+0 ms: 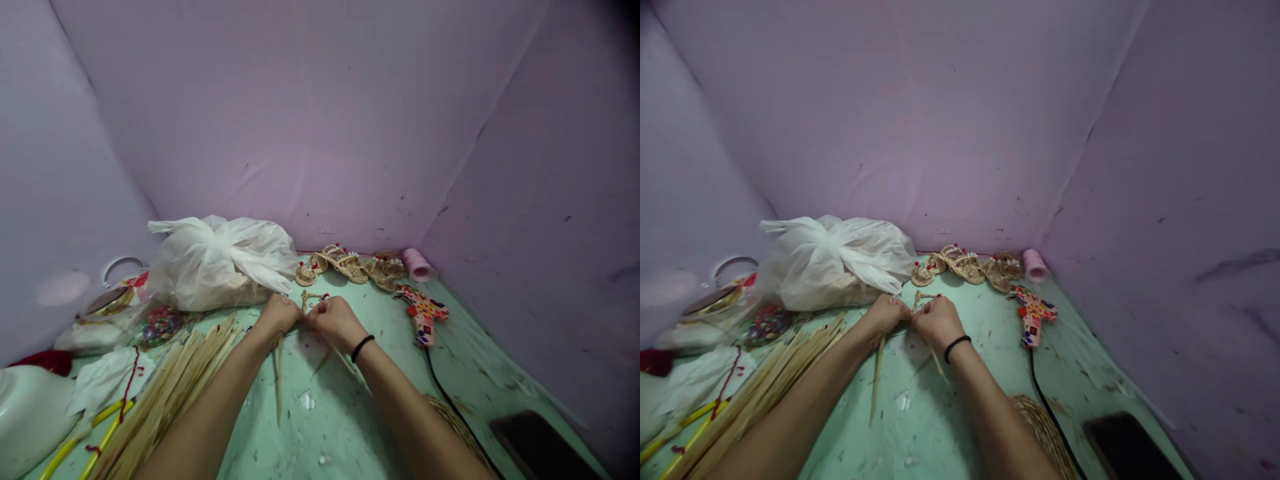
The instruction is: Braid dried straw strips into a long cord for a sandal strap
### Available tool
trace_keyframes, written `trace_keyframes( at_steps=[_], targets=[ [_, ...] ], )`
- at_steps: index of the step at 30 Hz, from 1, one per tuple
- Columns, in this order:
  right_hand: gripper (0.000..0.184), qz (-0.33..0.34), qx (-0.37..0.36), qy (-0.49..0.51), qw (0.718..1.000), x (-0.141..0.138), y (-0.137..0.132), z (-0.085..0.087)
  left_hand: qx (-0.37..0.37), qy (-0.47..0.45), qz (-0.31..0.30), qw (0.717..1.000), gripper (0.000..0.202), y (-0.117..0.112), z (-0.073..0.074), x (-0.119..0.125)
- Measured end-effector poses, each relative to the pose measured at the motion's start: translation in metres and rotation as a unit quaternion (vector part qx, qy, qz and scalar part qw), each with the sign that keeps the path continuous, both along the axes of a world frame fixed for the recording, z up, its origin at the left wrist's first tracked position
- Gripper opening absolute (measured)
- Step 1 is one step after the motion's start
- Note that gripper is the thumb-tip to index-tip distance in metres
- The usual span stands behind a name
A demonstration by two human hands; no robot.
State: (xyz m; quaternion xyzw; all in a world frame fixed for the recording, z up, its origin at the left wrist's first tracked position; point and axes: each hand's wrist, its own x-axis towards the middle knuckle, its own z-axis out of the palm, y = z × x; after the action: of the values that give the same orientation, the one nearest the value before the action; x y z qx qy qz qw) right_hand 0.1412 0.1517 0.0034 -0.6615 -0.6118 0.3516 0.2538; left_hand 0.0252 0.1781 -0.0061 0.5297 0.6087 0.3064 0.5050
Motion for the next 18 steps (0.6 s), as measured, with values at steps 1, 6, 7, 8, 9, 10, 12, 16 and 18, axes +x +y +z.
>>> trace_keyframes(
  at_steps=[1,6,7,8,9,10,12,16,18],
  targets=[
    [0.013,0.006,0.035,-0.056,0.998,-0.005,-0.003,0.001,-0.004,-0.009,0.008,1.000,0.020,0.000,0.000,0.000],
    [0.018,0.037,0.134,-0.209,0.968,-0.021,-0.017,0.003,-0.031,-0.042,-0.002,0.999,0.013,-0.002,0.004,-0.005],
    [0.017,0.054,0.127,-0.201,0.970,-0.020,-0.017,0.004,-0.037,-0.047,-0.011,0.998,0.011,-0.002,0.004,-0.006],
    [0.016,0.070,0.114,-0.182,0.974,-0.017,-0.015,0.004,-0.043,-0.052,-0.019,0.998,0.009,-0.002,0.005,-0.006],
    [0.015,0.074,0.101,-0.155,0.980,-0.012,-0.012,0.005,-0.047,-0.054,-0.024,0.997,0.008,-0.002,0.006,-0.007],
    [0.014,0.064,0.088,-0.121,0.987,-0.006,-0.008,0.006,-0.051,-0.054,-0.027,0.997,0.007,-0.002,0.006,-0.008],
    [0.013,-0.021,0.083,-0.040,0.996,0.006,0.001,0.006,-0.058,-0.055,-0.031,0.996,0.004,-0.002,0.008,-0.008],
    [0.009,-0.123,-0.047,0.238,0.962,0.016,0.011,0.004,-0.075,-0.058,-0.035,0.995,0.005,-0.003,0.012,-0.009],
    [0.006,-0.096,-0.090,0.312,0.941,0.011,0.009,0.001,-0.077,-0.054,-0.034,0.995,0.005,-0.003,0.012,-0.009]
  ],
)
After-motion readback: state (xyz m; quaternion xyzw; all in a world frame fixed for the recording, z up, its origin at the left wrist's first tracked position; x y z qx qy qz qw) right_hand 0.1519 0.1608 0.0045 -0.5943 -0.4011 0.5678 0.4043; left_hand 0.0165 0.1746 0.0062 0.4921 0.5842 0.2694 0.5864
